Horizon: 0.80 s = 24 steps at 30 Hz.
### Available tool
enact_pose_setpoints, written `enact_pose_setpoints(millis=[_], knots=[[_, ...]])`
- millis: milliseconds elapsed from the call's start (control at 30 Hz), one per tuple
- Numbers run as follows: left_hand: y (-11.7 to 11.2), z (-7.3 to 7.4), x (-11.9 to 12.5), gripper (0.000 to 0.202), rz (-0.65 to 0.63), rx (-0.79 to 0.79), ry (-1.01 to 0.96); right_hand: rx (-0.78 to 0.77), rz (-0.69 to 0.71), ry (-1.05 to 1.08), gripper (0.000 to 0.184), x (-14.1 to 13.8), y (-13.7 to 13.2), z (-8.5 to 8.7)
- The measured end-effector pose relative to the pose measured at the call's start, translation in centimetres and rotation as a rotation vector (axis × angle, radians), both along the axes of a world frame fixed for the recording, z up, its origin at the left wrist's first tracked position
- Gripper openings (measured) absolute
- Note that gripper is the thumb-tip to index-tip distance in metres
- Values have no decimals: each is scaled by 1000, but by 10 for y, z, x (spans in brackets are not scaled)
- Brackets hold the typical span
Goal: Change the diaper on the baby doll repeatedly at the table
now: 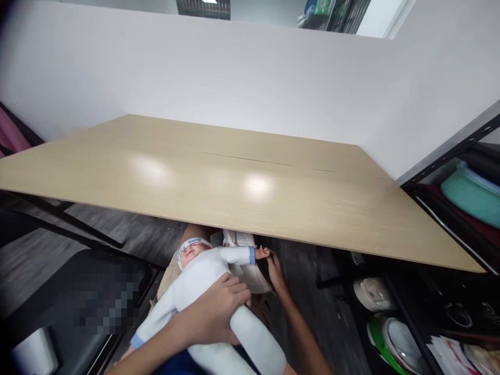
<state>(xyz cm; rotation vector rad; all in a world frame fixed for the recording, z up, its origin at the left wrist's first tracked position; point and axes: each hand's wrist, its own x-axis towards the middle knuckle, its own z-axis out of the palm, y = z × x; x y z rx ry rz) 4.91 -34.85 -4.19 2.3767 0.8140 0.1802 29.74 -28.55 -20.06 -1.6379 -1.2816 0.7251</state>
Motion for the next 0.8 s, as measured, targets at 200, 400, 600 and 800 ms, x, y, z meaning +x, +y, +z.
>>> enact_pose_setpoints(millis=[200,400,600,800], knots=[[0,5,-1,48,-12,9,19,123,-4,-92,52,23,-27,62],[-4,2,-7,41,-18,26,-32,12,706,-627,50,-37,10,134],[-24,19,-39,37,108,-46,-166,-41,861,-776,20,-109,31,160],[-36,63,-67,25,-136,-12,-73,221,958,-808,14,-148,5,204]])
